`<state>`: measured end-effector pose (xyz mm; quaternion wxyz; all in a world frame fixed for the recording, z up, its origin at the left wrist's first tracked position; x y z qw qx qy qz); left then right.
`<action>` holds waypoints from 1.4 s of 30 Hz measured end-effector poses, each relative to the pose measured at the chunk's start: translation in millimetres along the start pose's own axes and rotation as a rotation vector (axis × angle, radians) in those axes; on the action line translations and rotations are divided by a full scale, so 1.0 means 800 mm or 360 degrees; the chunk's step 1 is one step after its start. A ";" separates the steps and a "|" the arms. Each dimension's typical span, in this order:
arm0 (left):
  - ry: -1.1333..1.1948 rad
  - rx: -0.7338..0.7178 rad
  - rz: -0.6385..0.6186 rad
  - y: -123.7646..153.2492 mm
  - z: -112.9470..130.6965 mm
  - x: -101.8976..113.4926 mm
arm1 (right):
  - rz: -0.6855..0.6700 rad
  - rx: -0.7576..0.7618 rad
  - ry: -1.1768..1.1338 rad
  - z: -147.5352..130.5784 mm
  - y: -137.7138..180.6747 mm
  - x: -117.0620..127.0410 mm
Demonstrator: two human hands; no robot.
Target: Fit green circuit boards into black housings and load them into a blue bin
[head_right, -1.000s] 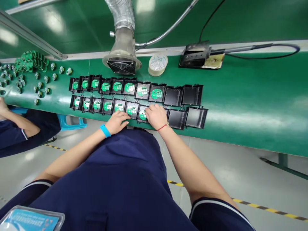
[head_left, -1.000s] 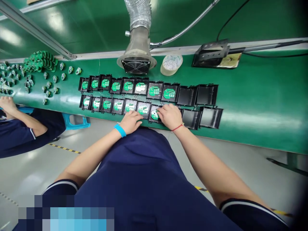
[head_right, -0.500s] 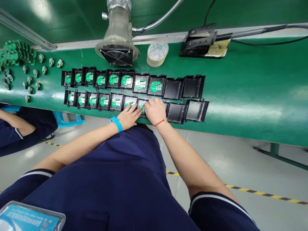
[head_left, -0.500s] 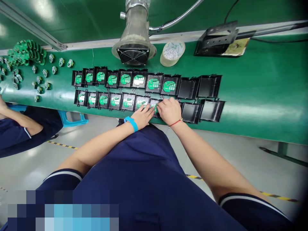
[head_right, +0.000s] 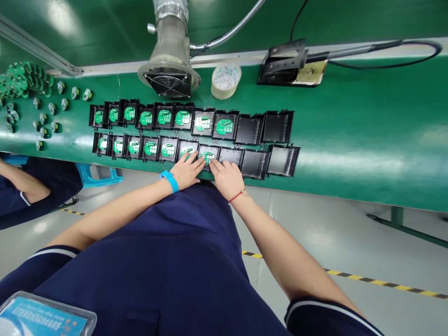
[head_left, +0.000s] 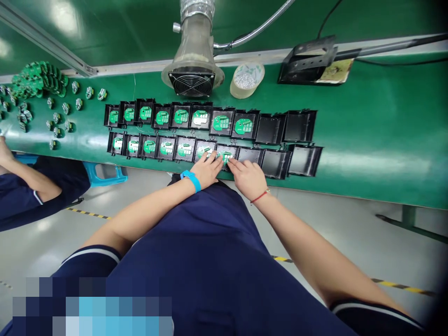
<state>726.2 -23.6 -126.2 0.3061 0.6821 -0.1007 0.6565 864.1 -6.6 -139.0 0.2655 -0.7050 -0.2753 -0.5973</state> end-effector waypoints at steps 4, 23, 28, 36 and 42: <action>0.0021 0.0015 -0.0008 -0.001 0.001 0.002 | -0.0073 -0.0056 0.0072 -0.008 0.002 -0.002; 0.0033 0.0020 0.0047 -0.002 -0.003 0.004 | -0.0182 -0.0118 0.0075 -0.012 -0.006 0.003; 0.0033 0.0027 0.0001 -0.003 -0.003 0.008 | -0.0211 -0.0120 0.0084 -0.012 -0.006 0.001; 0.0005 0.0013 -0.0046 -0.007 -0.001 0.010 | -0.0306 -0.0079 0.0091 -0.007 -0.013 0.005; -0.0076 0.0015 -0.0064 -0.012 0.000 0.010 | -0.0326 -0.0068 0.0101 -0.006 -0.014 0.006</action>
Point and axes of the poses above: each hand's wrist, its own y-axis away from the middle knuckle, its own x-axis out of the back of the hand, z = x × y, the point moved 4 cm from there along -y, towards the middle knuckle, and after that the axes turned 5 degrees about z, right-handed, at the moved point
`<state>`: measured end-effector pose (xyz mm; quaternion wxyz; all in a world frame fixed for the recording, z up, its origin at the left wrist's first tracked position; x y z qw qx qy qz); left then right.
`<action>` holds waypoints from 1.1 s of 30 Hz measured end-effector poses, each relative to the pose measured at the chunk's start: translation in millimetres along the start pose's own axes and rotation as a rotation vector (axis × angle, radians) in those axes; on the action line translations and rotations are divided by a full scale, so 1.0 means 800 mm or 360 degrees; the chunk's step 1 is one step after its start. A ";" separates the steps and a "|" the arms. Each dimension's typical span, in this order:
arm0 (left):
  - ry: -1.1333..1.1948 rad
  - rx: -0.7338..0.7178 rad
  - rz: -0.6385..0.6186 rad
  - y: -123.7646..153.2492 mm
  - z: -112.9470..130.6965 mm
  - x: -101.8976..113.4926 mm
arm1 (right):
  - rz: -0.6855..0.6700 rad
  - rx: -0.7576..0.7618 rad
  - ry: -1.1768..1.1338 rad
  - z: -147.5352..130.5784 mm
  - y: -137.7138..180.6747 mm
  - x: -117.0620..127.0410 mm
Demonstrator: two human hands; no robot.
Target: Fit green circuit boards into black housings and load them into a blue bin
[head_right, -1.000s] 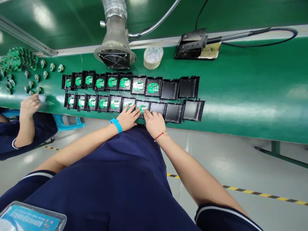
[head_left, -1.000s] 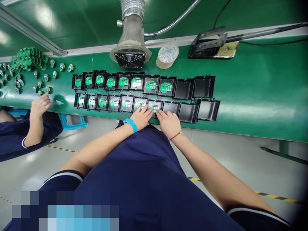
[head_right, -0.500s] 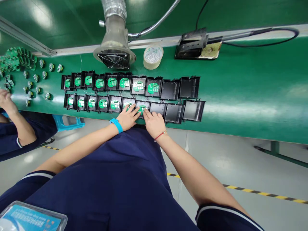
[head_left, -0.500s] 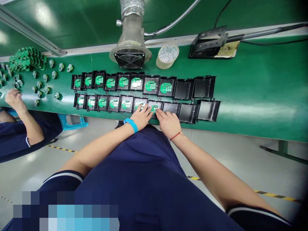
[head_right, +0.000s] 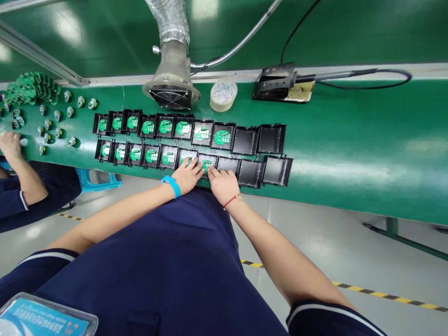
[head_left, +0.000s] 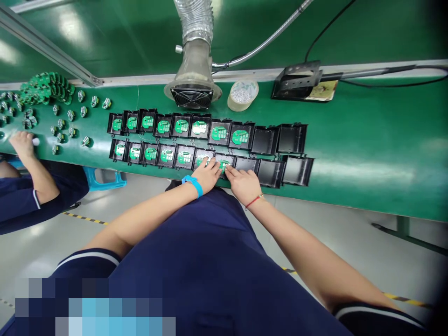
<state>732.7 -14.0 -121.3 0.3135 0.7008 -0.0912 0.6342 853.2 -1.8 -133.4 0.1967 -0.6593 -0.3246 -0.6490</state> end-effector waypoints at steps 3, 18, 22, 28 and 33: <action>-0.0010 0.0005 0.0010 -0.003 -0.001 0.000 | 0.0025 0.0020 0.0024 0.000 -0.001 0.001; 0.0644 0.0448 0.0764 0.109 -0.150 0.005 | 0.0304 0.0047 0.0163 0.006 0.001 -0.009; 0.1251 0.1871 0.1267 0.248 -0.301 -0.059 | 0.0464 -0.0093 0.0145 -0.001 0.003 0.001; 0.1664 0.3052 0.1350 0.406 -0.434 -0.137 | 0.0543 -0.0223 0.0157 -0.033 -0.006 0.023; 0.1996 0.3095 0.1203 0.432 -0.503 -0.162 | 0.0544 -0.0241 0.0059 -0.073 -0.030 0.030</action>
Point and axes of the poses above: each hand's wrist, its own y-axis away from the middle knuckle, its own x-axis out of the back of the hand, z = x × y, the point moved 4 cm from there along -y, towards the middle knuckle, and after that the axes turned 5 degrees about z, right-handed, at the moved point
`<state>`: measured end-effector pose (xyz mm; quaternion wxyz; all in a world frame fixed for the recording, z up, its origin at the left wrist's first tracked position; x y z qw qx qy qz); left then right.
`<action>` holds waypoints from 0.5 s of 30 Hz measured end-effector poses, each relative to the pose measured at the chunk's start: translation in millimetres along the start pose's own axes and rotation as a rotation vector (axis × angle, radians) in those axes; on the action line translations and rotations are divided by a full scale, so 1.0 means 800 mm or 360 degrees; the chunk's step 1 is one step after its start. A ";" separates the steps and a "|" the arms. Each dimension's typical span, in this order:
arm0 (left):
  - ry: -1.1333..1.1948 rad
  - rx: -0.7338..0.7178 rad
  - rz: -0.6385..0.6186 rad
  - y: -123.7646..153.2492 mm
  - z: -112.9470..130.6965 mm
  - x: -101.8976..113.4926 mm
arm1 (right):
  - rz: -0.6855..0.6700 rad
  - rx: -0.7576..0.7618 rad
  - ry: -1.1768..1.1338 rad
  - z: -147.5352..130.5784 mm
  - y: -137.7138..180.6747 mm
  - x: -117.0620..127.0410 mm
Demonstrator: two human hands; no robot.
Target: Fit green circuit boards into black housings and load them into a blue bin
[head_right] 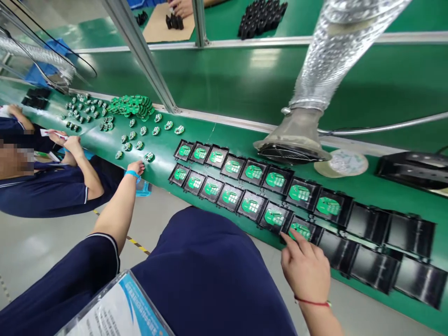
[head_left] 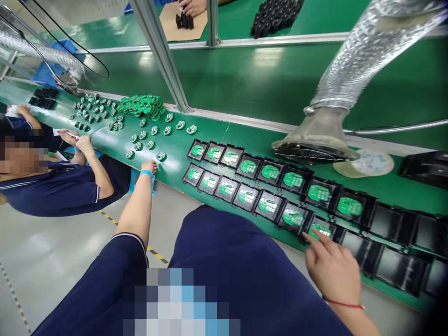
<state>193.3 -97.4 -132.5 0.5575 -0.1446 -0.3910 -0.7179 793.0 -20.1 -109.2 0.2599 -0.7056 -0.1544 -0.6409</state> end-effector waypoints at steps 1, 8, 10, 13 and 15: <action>-0.0010 0.0017 -0.0040 -0.011 0.005 -0.004 | 0.0007 -0.0010 -0.0029 -0.009 -0.003 0.000; -0.0169 -0.0028 -0.0246 -0.054 0.034 -0.023 | 0.0052 -0.0160 -0.0171 -0.049 -0.010 0.002; -0.0165 -0.0111 -0.0322 -0.052 0.044 -0.024 | 0.0038 -0.0221 -0.0217 -0.058 -0.010 0.003; -0.0075 -0.0313 -0.0478 -0.026 0.065 -0.030 | 0.0016 -0.0312 -0.0376 -0.080 -0.022 0.008; 0.0005 -0.0509 -0.0639 0.012 0.083 -0.041 | 0.0002 -0.0344 -0.0607 -0.101 -0.040 0.016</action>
Point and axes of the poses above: each hand's wrist, its own y-axis away from the middle knuckle, its own x-axis out of the back of the hand, z = x × y, the point moved 4 cm from there along -y, towards the middle knuckle, and after that the axes turned 5 degrees about z, right-handed, at the moved point
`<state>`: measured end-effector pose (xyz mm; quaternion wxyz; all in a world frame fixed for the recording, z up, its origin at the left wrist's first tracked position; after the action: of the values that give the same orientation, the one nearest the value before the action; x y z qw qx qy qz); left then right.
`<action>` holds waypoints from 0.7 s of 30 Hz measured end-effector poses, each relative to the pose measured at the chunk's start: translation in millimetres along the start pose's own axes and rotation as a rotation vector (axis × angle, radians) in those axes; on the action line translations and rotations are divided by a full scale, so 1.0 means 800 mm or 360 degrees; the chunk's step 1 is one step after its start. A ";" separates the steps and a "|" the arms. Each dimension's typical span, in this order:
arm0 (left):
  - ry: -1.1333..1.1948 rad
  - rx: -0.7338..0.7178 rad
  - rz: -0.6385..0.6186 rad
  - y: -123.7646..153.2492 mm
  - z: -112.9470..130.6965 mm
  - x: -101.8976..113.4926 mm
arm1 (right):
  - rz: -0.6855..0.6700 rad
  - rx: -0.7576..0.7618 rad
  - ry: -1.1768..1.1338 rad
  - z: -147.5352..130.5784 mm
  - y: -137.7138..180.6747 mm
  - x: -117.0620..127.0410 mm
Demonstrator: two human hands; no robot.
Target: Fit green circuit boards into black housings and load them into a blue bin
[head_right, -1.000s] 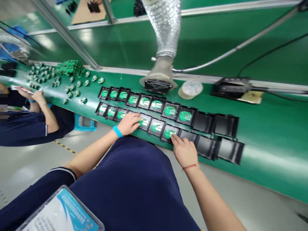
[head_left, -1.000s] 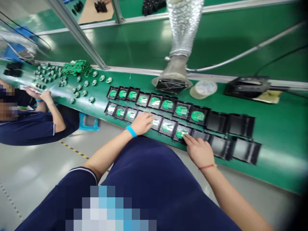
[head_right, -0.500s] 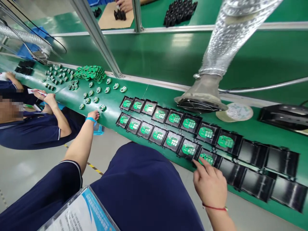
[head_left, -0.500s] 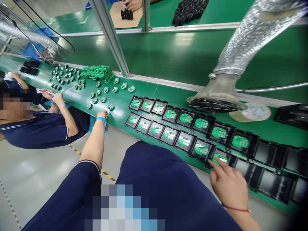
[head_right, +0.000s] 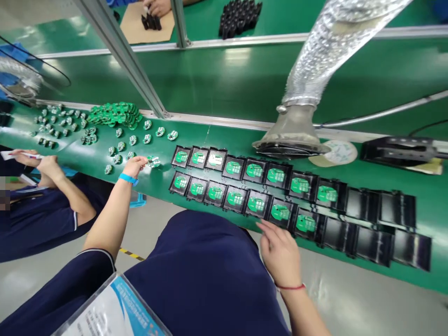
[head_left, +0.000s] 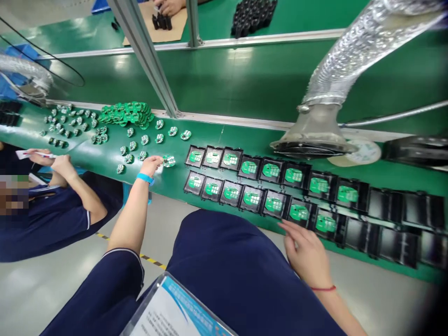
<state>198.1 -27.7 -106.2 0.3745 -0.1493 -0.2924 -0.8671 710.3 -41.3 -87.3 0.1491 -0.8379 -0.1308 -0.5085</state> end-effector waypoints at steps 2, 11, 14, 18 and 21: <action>0.0067 -0.0331 -0.0272 0.040 0.037 -0.036 | -0.0047 -0.0057 -0.0292 -0.029 -0.019 0.003; 0.0034 -0.2084 -0.1383 0.307 0.177 -0.173 | -0.0285 -0.0455 -0.1354 -0.070 -0.082 0.077; -0.0132 -0.2409 -0.1347 0.362 0.186 -0.202 | -0.0398 -0.0315 -0.1350 -0.042 -0.072 0.107; -0.0347 -0.2650 -0.1330 0.420 0.185 -0.255 | -0.0465 -0.0230 -0.1366 0.020 -0.046 0.130; -0.0502 -0.2669 -0.1341 0.450 0.176 -0.308 | -0.0335 -0.0190 -0.1215 0.086 -0.026 0.137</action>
<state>635.3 0.1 28.7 -0.2416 -0.3669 0.3481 -0.8281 807.8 11.8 -17.7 -0.0119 -0.9559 -0.2322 -0.1797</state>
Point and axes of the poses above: each hand's wrist, its own y-axis away from the middle knuckle, its own x-axis out of the back of the hand, z = x × y, the point moved 4 cm from there along -y, towards the middle knuckle, and after that the axes turned 5 degrees about z, right-handed, at the moved point
